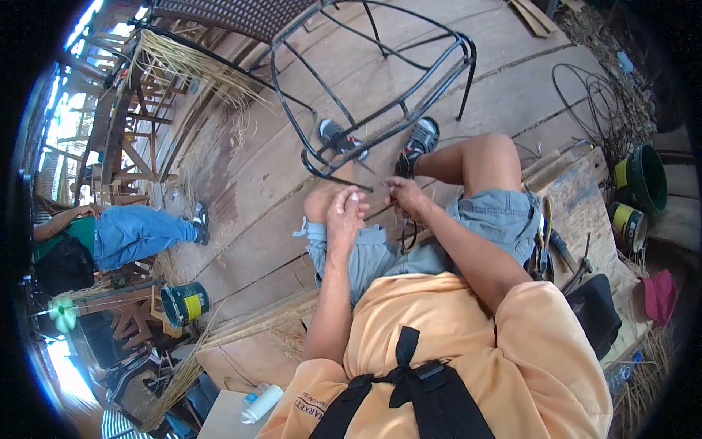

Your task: The recorder is weaving a chair frame using synthetic rattan strips in a workshop.

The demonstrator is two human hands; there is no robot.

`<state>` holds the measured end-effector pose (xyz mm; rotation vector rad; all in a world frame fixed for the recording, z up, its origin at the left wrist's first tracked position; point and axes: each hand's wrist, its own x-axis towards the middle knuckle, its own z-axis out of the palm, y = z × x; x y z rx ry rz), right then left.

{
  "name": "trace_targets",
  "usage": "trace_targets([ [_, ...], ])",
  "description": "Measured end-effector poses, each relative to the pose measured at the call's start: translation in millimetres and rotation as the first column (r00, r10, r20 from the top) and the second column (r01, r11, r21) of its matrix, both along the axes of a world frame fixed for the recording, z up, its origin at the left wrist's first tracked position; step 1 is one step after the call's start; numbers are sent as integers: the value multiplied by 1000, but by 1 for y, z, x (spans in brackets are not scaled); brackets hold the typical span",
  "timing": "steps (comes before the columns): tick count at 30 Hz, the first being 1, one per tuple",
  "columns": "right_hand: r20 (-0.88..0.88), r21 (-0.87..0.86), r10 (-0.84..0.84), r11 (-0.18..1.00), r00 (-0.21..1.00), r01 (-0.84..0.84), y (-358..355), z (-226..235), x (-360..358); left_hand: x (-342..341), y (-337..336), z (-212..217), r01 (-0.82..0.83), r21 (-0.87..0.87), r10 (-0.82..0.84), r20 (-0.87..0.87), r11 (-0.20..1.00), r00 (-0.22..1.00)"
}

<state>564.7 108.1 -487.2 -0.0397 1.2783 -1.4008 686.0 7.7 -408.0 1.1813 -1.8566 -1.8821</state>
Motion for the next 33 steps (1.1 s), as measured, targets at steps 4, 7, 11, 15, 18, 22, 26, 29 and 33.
trace_targets([
  [4, -30, -6, -20, 1000, 999, 19, -4, -2, -9, -1, 3, 4, -7, 3, 7, -19, 1000, 1000],
  [7, 56, -18, -11, 1000, 998, 12, -11, -5, -10, 3, 3, 1, -1, 13, 1, 12, 1000, 1000],
  [11, 54, -57, -33, 998, 998, 36, -19, -3, -15, 6, 4, 3, -34, 58, 36, -41, 998, 999],
  [15, 113, -66, -67, 995, 991, 75, -32, -4, -20, 4, -4, 13, -85, 77, 95, -133, 993, 987],
  [18, 77, 21, -228, 974, 971, 227, -37, -14, -28, -4, -10, 24, -85, 18, 87, -149, 996, 985],
  [22, -99, 101, -119, 987, 988, 129, -19, -18, -15, -8, -20, 27, -83, -73, 74, -107, 994, 991],
  [26, 39, 172, -55, 984, 998, 47, -5, -7, 3, 3, -24, 13, -77, -56, 74, -66, 995, 995],
  [29, 113, 150, -105, 985, 988, 87, -6, -5, 2, 5, -21, 9, -89, -53, 85, -74, 995, 994],
  [33, 90, 149, -153, 979, 984, 138, -8, -14, -4, 4, -19, 11, -93, -45, 89, -74, 995, 993],
])
